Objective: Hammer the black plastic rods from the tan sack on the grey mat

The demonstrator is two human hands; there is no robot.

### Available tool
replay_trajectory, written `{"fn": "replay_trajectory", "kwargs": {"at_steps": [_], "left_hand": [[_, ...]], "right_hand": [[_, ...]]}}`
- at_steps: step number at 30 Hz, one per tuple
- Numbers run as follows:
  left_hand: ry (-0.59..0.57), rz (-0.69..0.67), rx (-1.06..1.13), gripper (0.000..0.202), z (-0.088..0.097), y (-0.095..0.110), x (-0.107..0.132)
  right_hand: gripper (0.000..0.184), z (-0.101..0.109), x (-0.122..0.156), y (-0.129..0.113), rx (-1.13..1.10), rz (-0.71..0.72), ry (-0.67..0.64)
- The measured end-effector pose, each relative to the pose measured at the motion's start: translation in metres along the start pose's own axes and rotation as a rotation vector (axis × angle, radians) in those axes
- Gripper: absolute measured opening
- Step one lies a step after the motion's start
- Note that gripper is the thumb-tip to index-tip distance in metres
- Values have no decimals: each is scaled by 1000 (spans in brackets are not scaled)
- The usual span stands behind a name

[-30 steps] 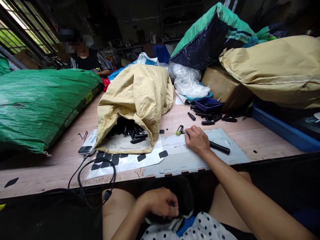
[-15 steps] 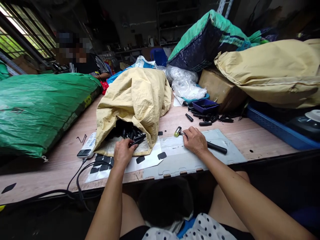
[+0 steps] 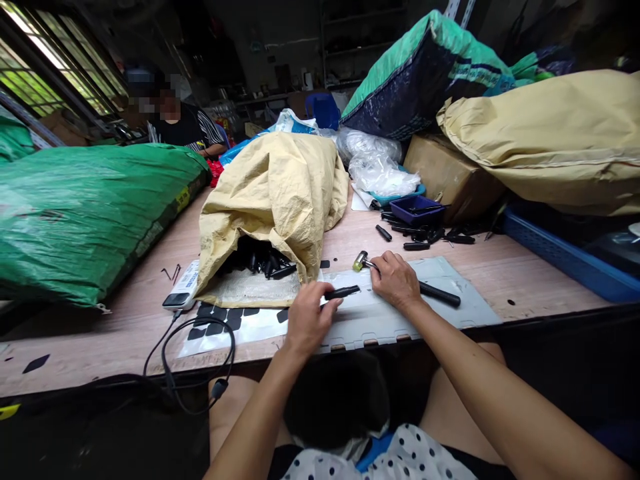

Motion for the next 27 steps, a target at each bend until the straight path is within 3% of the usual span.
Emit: {"fn": "replay_trajectory", "kwargs": {"at_steps": [3,7,14,18,21,27], "left_hand": [[-86,21,-70,11,-37,-1,-23],[-101,44,-62,13,-56,-16,-38],[-90,103,86,15,-57,-29,-38],[-61,117,139,18,-56,-29,-39],[-62,134,142,20,-56,-30,-39],[-94,183,126,20,-58,-32,-41]], "right_hand": [[24,0,-1,0,-4,-3,-11],[24,0,0,1,-9,-4,-7],[26,0,-2,3,-41,12,-44],[27,13,-6,1,-91,20,-47],[31,30,-4,-4,-234,17,-10],[34,45,14,-30,-523,179,-46]]}}
Point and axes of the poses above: each hand's wrist, its own x-axis away from the middle knuckle, its own z-axis out of the back of the hand, y = z × x, the point moved 7 cm from there along -x, towards the middle knuckle, and after that the axes turned 3 degrees about -z, right-handed, at the moved point
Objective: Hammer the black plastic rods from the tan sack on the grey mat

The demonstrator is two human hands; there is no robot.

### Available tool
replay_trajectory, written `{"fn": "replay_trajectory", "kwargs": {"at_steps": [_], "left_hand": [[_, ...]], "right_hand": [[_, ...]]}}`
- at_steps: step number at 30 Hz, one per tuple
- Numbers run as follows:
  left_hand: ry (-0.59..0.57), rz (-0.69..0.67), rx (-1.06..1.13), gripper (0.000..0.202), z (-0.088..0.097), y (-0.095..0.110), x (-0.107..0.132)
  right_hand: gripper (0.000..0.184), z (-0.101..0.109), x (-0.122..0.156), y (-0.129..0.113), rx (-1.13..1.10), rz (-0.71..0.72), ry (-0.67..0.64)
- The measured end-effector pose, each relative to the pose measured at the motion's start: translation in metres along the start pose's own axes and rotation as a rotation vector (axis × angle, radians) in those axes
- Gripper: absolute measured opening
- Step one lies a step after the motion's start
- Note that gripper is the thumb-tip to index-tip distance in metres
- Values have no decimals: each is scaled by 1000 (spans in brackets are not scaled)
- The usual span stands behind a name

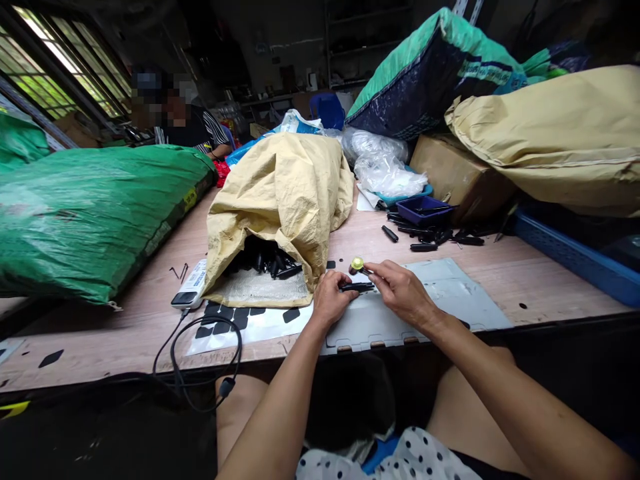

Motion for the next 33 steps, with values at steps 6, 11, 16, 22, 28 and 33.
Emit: {"fn": "replay_trajectory", "kwargs": {"at_steps": [6,11,16,22,28,33], "left_hand": [[6,44,26,21,0,-1,-1],[12,45,6,19,0,-2,-2],[36,38,63,21,0,-3,-1],[42,26,59,20,1,-1,0],[43,12,58,21,2,1,0],[32,25,62,21,2,1,1]], "right_hand": [[36,-3,8,-18,14,5,-24],[37,-8,7,-19,187,-25,-153],[37,6,6,-11,176,-43,-47],[35,10,10,1,194,-101,-83],[33,20,-15,23,250,-206,29],[29,-9,-22,54,424,-258,-82]]}}
Point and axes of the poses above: each hand's wrist, its own x-axis away from the middle knuckle, its own z-axis out of the back of the hand, y = z × x, the point moved 7 cm from there along -x, towards the middle knuckle, and after that the axes turned 3 degrees about -z, right-handed, at the moved point
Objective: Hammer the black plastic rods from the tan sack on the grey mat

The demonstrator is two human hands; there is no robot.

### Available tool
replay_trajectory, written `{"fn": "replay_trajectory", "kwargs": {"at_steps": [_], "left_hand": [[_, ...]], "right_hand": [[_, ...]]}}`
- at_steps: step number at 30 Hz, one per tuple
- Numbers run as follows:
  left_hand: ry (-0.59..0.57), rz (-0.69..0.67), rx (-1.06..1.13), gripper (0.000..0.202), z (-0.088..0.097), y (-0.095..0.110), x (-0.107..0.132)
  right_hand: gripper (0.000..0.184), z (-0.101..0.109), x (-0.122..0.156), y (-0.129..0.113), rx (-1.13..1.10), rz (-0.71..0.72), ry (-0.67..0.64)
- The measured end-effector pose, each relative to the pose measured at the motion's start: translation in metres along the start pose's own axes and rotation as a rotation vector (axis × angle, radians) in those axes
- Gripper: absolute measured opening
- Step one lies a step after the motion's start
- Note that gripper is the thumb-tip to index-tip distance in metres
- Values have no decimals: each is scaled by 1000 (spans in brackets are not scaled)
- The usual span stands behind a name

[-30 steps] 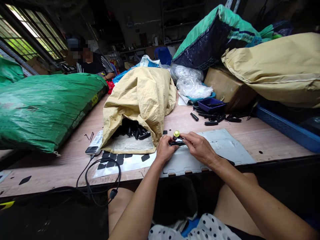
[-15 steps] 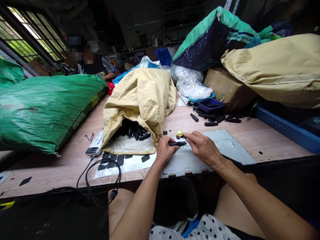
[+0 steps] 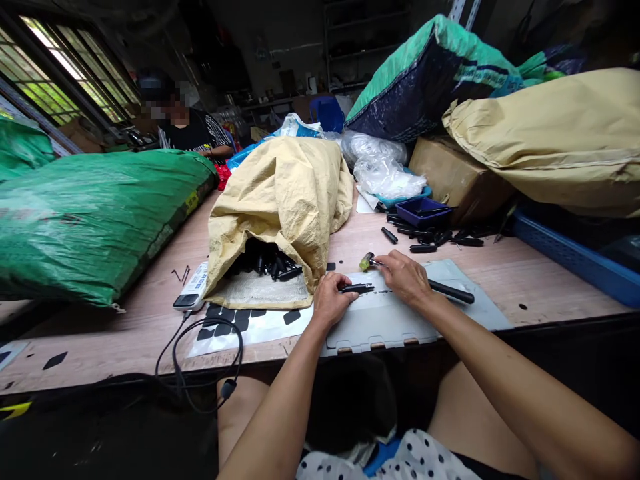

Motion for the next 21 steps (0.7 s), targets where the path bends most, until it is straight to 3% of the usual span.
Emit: {"fn": "replay_trajectory", "kwargs": {"at_steps": [3,8,17,21], "left_hand": [[3,-13,-1,21,0,0,0],[-6,-31,-11,19,-1,0,1],[-44,-76,-39,6,-1,1,3],[-49,-90,-47,21,-1,0,2]], "right_hand": [[29,-13,1,1,53,41,62],[29,-15,7,-3,79,65,163],[28,-16,7,-3,99,49,174],[28,-16,7,-3,95,43,173]]}}
Point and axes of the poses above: each hand's wrist, its own x-axis away from the middle knuckle, its own z-axis out of the back of the hand, y = z × x, the point moved 7 cm from there along -x, towards the middle knuckle, and after that the axes turned 3 degrees about -z, right-handed, at the moved point
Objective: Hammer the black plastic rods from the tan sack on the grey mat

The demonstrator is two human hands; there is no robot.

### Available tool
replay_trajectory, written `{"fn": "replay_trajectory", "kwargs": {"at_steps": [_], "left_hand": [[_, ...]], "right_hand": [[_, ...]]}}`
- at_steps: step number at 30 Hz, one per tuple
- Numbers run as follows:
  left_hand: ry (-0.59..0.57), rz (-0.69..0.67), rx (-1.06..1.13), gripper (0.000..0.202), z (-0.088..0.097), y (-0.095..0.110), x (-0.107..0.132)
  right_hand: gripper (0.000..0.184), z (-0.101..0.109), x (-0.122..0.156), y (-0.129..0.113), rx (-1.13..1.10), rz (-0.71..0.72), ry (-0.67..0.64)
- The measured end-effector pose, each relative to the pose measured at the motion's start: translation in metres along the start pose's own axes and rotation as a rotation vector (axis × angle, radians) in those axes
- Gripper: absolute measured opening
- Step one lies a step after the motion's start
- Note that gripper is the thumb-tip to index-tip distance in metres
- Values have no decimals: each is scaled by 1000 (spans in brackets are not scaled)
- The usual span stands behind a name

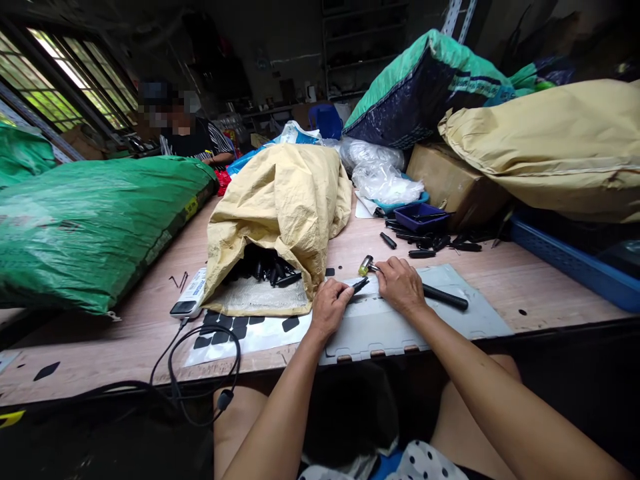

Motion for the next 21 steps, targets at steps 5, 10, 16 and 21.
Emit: {"fn": "replay_trajectory", "kwargs": {"at_steps": [5,10,16,21], "left_hand": [[6,-4,-66,37,1,1,-1],[17,-6,-81,38,3,3,0],[33,-23,-32,42,5,2,1],[74,-45,58,49,6,-1,1]], "right_hand": [[28,0,0,1,2,-7,3],[28,-2,0,2,-11,-7,4],[26,-1,0,2,-11,-11,3],[26,0,-1,1,-5,-19,-10]]}}
Point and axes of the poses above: each hand's wrist, its own x-axis away from the middle knuckle, its own z-axis out of the back of the hand, y = z × x, the point moved 7 cm from there along -x, towards the middle knuckle, and after that the axes turned 3 degrees about -z, right-handed, at the moved point
